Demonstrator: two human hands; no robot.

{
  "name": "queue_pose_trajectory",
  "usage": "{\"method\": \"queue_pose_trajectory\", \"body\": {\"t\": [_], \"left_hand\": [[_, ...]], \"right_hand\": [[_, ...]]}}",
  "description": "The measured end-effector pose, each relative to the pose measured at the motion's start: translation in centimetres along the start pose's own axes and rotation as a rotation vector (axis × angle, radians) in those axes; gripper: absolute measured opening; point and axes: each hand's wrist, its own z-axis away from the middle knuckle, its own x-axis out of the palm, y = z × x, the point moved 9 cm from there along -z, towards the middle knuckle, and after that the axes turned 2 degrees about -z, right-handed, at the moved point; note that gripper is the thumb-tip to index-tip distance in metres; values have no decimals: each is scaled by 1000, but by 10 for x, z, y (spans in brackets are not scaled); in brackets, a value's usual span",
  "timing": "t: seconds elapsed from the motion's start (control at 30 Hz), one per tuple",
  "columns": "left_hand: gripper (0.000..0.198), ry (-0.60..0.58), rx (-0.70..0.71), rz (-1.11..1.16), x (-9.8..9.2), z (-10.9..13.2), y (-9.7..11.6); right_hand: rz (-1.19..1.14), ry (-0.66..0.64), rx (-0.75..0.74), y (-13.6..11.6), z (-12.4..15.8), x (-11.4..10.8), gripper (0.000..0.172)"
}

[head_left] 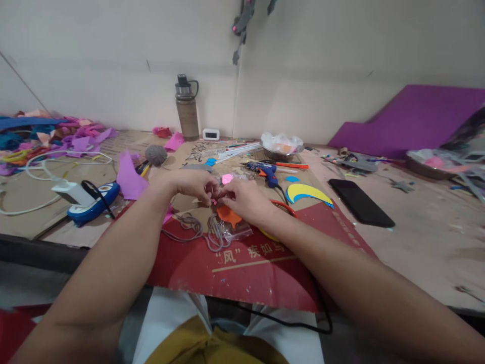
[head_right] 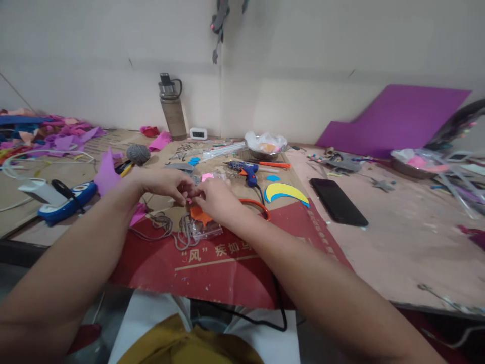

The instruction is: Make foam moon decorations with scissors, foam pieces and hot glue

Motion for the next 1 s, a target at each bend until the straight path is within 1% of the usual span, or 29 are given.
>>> {"method": "queue_pose_trajectory", "body": {"t": [0.1, 0.2, 0.33, 0.43, 0.57, 0.67, 0.77, 0.9, 1.0], "left_hand": [[18, 36, 14, -48, -2, -3, 4], [14, 50, -27, -97, -4, -3, 3], [15, 63, -60, -128, -7, 0, 2], [13, 90, -65, -80, -10, 1, -1], [15, 129, -103, 12, -12, 2, -12], [17, 144, -108, 45, -14, 5, -17], [20, 122, -118, 119, -13, 8, -18], [26, 114, -127, 219, -16, 13, -18], [19, 143, -127, 223, -23, 16, -19]], "right_hand": [[87, -16, -30, -4, 1, 4, 20], [128, -29, -38, -6, 3, 4, 24], [148, -73, -66, -8, 6, 9, 27], [160, -63, -73, -8, 6, 10, 26], [141, -2, -79, -6, 5, 4, 24], [78, 41, -40, -1, 4, -6, 17], [-56, 67, 25, 6, 3, -16, 11], [-217, -6, 60, 10, 3, -15, 5], [-295, -16, 48, 12, 2, -14, 4]]}}
